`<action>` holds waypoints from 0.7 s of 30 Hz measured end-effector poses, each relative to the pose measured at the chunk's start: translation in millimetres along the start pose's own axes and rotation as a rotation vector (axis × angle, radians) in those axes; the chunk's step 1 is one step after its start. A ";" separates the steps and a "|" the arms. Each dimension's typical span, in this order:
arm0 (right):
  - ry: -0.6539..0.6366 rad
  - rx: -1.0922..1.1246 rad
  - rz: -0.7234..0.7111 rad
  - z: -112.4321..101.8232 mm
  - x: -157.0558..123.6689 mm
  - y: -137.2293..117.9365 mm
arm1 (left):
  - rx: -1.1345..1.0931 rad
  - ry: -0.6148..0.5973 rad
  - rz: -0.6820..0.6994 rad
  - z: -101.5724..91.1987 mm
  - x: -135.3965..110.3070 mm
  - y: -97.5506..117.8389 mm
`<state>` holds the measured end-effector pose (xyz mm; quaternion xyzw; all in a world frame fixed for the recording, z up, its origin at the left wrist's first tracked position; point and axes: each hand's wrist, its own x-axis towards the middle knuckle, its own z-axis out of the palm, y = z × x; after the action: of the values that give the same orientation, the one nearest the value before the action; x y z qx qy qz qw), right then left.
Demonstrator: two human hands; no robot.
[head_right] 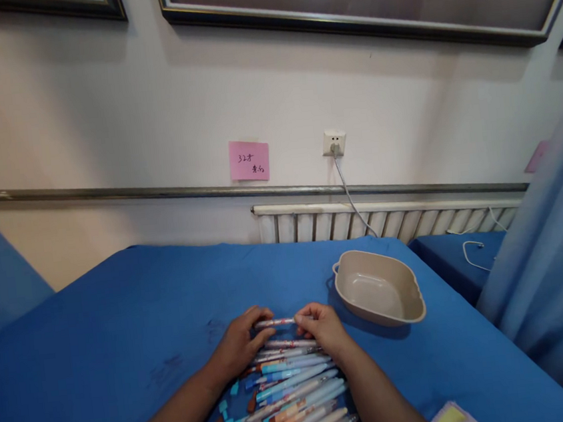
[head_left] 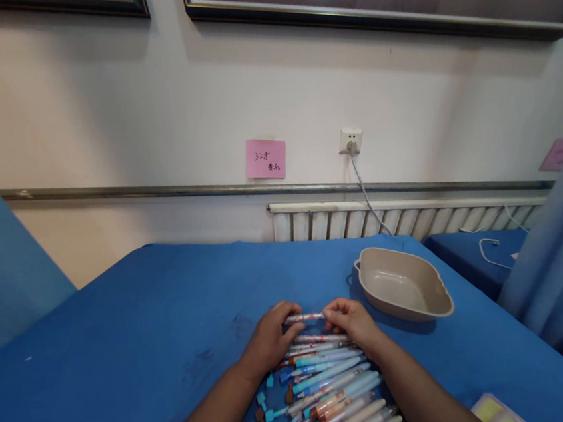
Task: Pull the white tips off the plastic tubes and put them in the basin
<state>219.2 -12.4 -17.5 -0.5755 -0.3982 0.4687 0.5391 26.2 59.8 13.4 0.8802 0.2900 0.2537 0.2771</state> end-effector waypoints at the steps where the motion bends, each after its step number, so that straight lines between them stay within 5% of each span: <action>1: -0.001 0.000 -0.006 0.1 0.0 -0.1 | 0.000 -0.003 0.001 0.0 -0.3 0.4; 11: 0.059 0.045 -0.038 -4.0 3.8 3.9 | 0.040 0.028 -0.188 1.6 4.7 -16.5; 21: 0.161 0.026 -0.057 -5.7 11.4 11.8 | -0.235 0.370 -0.327 -3.9 10.1 -31.0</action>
<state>227.0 -4.0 -30.6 -0.5927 -0.3635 0.4107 0.5898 19.4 88.8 -0.6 0.7221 0.4425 0.3942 0.3569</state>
